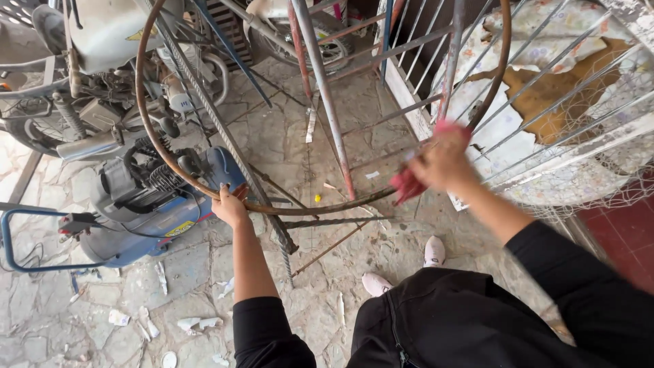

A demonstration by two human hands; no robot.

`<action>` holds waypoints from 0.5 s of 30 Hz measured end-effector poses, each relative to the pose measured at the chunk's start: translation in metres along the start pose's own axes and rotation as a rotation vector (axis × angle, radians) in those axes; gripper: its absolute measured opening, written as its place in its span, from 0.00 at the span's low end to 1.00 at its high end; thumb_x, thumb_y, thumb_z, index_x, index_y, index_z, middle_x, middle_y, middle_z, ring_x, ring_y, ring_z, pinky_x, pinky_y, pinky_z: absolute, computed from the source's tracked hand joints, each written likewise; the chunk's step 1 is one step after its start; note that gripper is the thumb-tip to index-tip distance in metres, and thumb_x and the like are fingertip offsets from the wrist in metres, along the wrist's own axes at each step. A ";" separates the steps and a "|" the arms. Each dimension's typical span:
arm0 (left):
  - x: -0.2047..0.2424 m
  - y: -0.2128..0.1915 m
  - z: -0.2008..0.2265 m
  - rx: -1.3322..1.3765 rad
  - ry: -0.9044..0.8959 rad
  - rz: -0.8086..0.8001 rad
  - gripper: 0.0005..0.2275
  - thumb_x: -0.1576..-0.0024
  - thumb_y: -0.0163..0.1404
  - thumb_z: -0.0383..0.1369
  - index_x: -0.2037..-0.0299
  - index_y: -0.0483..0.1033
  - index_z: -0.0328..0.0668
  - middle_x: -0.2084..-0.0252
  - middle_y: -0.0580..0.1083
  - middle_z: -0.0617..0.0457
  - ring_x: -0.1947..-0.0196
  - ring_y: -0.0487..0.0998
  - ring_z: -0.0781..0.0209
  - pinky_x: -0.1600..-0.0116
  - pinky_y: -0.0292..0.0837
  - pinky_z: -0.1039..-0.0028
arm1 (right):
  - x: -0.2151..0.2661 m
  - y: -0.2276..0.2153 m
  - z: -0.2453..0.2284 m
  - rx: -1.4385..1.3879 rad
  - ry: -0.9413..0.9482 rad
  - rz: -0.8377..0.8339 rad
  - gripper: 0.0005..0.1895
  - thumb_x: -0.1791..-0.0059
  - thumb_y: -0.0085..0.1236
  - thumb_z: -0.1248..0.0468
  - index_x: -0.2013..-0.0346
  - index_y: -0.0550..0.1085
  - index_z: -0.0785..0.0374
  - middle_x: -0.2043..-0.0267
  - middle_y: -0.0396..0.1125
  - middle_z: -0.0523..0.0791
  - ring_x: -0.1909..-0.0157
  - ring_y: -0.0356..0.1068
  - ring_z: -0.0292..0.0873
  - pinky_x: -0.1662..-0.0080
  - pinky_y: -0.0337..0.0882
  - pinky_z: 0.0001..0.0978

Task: Sanding a circular metal ring with sandpaper and wiping it clean with a cloth in a workshop environment.

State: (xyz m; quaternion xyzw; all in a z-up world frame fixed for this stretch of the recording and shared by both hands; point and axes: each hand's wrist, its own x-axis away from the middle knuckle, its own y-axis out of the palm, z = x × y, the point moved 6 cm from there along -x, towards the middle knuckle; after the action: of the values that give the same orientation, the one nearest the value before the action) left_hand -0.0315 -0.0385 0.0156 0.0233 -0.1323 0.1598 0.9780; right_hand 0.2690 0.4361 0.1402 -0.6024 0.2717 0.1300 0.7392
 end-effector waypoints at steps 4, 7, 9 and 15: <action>0.009 0.002 0.000 0.044 0.007 0.022 0.10 0.38 0.49 0.41 0.55 0.71 0.45 0.72 0.81 0.44 0.75 0.85 0.55 0.75 0.74 0.77 | 0.016 0.019 0.038 0.013 0.133 -0.035 0.17 0.45 0.56 0.48 0.67 0.83 0.54 0.48 0.78 0.50 0.26 0.62 0.64 0.30 0.50 0.63; 0.023 -0.015 0.001 0.054 -0.002 0.070 0.09 0.39 0.51 0.39 0.58 0.74 0.44 0.73 0.81 0.44 0.76 0.85 0.55 0.76 0.77 0.75 | 0.029 -0.039 -0.103 -0.166 0.007 0.141 0.17 0.62 0.63 0.47 0.75 0.82 0.57 0.61 0.74 0.58 0.43 0.68 0.68 0.38 0.56 0.71; 0.009 -0.004 0.004 0.049 0.023 0.071 0.09 0.40 0.51 0.39 0.58 0.74 0.44 0.73 0.80 0.43 0.76 0.85 0.56 0.75 0.78 0.75 | 0.011 -0.049 -0.128 -0.248 -0.015 0.075 0.16 0.60 0.62 0.47 0.70 0.81 0.55 0.59 0.74 0.54 0.40 0.67 0.63 0.38 0.56 0.69; 0.012 -0.001 0.000 0.048 0.024 0.076 0.08 0.40 0.50 0.37 0.59 0.74 0.41 0.74 0.79 0.40 0.78 0.84 0.52 0.76 0.79 0.72 | 0.030 0.035 0.022 -0.048 0.078 -0.067 0.17 0.51 0.58 0.40 0.66 0.81 0.46 0.53 0.77 0.42 0.37 0.70 0.55 0.35 0.54 0.68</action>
State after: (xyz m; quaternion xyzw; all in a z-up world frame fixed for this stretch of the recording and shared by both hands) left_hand -0.0200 -0.0361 0.0190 0.0400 -0.1172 0.2002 0.9719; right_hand 0.2806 0.4613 0.0969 -0.6334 0.2765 0.0881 0.7174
